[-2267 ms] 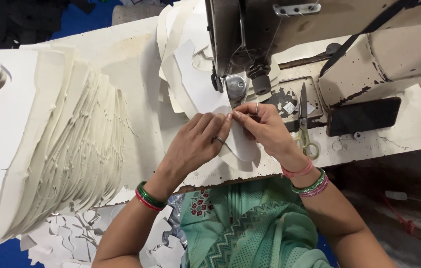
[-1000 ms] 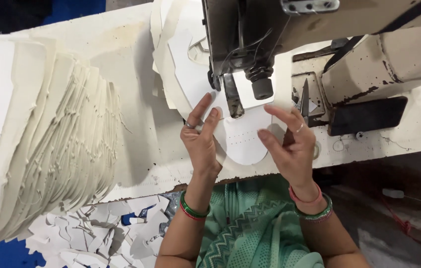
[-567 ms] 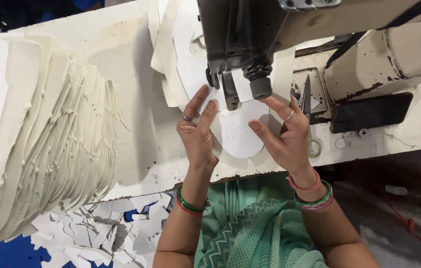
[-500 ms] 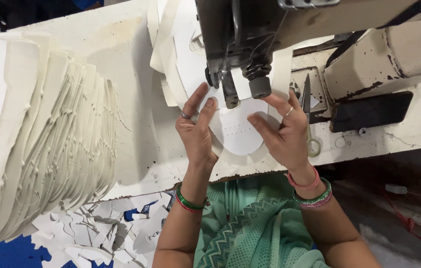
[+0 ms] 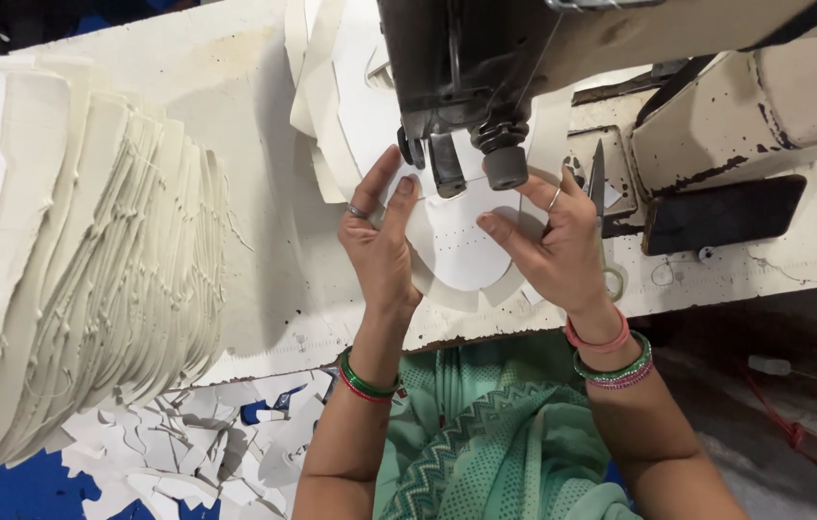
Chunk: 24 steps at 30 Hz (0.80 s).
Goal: The person is sewing white shoe parts using a sewing machine. They pick up a shoe part, place it under the needle, sew it, and then cut the thread with scissors. This process is repeated multiple times.
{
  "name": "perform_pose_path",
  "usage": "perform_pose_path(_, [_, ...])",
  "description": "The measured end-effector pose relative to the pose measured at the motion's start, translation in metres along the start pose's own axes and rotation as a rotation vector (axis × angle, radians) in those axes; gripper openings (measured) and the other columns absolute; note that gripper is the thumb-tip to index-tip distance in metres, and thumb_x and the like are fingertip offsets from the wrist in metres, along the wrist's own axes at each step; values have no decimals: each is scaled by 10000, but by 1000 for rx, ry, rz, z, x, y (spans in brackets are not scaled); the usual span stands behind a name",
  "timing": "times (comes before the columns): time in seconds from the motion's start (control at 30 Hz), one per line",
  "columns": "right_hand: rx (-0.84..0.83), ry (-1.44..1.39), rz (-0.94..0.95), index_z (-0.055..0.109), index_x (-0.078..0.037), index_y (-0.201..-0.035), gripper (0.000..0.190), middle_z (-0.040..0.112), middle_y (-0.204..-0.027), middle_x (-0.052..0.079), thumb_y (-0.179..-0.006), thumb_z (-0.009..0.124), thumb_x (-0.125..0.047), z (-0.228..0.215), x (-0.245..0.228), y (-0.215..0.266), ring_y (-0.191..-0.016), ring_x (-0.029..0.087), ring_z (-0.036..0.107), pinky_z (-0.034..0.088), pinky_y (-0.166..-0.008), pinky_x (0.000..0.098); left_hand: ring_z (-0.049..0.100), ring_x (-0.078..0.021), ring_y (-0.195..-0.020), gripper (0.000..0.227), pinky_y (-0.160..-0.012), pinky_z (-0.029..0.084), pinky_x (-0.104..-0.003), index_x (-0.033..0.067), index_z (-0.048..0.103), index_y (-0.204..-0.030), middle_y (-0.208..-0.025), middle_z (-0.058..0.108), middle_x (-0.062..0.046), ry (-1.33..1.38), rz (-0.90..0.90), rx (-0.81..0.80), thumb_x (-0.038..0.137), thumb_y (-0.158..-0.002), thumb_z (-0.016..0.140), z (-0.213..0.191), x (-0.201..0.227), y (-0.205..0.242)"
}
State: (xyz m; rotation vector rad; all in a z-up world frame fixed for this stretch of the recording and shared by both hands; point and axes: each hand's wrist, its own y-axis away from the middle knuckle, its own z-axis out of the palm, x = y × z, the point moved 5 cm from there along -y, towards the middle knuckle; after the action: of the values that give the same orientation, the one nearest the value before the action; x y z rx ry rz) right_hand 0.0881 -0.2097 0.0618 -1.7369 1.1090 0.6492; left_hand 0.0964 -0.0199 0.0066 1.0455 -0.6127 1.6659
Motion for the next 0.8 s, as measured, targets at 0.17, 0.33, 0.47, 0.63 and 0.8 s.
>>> perform_pose_path(0.17, [-11,24,15,717,-50,-1224,385,750,-1191,81,-874,872,-93,0,3,-2,-1072,222,648,499,-990,369,674,-148,-1124,399,-976,559,-279,-45,649,-1344,-1332,682,-150,-32,37,-18,31,-959,723,3,3,-5])
perform_pose_path(0.33, [-4,-12,-1,705,-44,-1276,423,737,-1228,89,-885,861,-94,1,-2,-7,-1120,232,640,488,-1016,369,675,-139,-1090,393,-945,565,-272,-41,649,-1348,-1329,685,-152,3,45,-32,12,-965,716,3,2,-9])
perform_pose_path(0.47, [-8,-23,5,698,-38,-1284,426,733,-1216,83,-890,851,-95,1,-1,-8,-1122,223,638,502,-1006,347,683,-140,-1050,373,-891,580,-273,-48,658,-1334,-1308,694,-157,7,47,-51,-6,-967,711,6,8,-14])
perform_pose_path(0.63, [9,-65,10,697,-36,-1283,403,724,-1251,86,-908,837,-81,3,-1,-10,-1157,230,637,518,-1004,335,691,-137,-1060,370,-913,589,-274,-41,654,-1333,-1307,694,-149,40,53,-79,-17,-966,700,6,8,-19])
perform_pose_path(0.8, [23,-102,29,695,-25,-1283,398,715,-1263,90,-906,821,-49,5,0,-12,-1165,214,645,539,-980,323,689,-134,-1035,370,-904,577,-265,-44,666,-1332,-1280,708,-156,-15,72,-58,-20,-966,710,9,10,-21])
